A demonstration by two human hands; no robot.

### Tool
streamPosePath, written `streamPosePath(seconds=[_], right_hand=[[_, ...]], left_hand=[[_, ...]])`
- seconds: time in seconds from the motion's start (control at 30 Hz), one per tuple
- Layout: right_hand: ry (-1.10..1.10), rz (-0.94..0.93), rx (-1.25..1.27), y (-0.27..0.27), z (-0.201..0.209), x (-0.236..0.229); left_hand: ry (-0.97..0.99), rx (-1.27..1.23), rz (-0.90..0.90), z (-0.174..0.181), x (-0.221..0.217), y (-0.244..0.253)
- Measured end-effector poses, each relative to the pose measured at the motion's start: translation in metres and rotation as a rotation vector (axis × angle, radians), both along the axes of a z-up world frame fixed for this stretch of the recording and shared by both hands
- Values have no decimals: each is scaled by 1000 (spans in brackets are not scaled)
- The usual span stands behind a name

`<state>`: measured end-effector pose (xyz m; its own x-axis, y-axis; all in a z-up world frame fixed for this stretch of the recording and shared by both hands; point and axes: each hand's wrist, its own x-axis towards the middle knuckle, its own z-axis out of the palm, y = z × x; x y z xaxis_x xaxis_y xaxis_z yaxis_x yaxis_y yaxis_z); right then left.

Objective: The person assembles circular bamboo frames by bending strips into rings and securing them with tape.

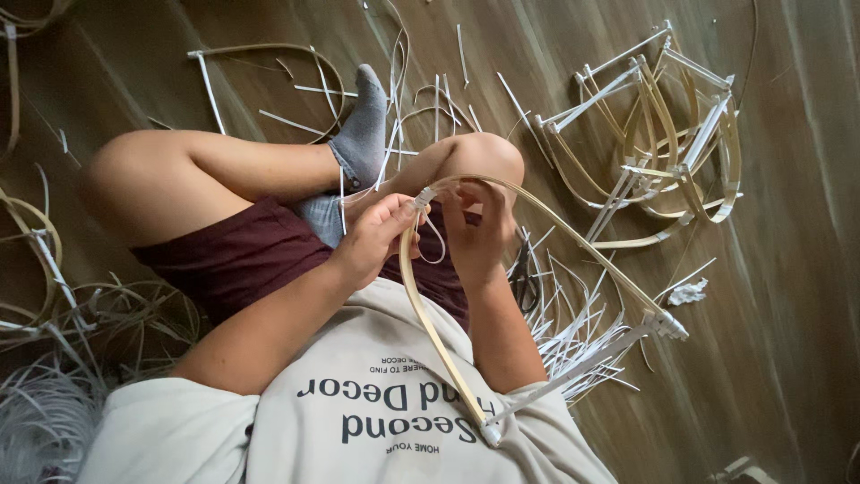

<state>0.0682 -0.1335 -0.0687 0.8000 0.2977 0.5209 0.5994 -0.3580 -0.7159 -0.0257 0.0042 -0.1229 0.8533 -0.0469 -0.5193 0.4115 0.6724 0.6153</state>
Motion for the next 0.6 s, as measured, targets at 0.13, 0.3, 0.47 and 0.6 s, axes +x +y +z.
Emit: streamPosePath(seconds=[0.13, 0.3, 0.47, 0.6], right_hand=[[127, 52, 49, -11, -14, -4], [91, -164, 121, -73, -32, 25], [449, -107, 708, -94, -19, 50], [862, 188, 678, -56, -34, 29]], left_hand=[[1, 11, -2, -2, -3, 1], [-32, 53, 3, -2, -3, 1], [-39, 154, -9, 2, 2, -11], [-59, 263, -14, 13, 7, -16]])
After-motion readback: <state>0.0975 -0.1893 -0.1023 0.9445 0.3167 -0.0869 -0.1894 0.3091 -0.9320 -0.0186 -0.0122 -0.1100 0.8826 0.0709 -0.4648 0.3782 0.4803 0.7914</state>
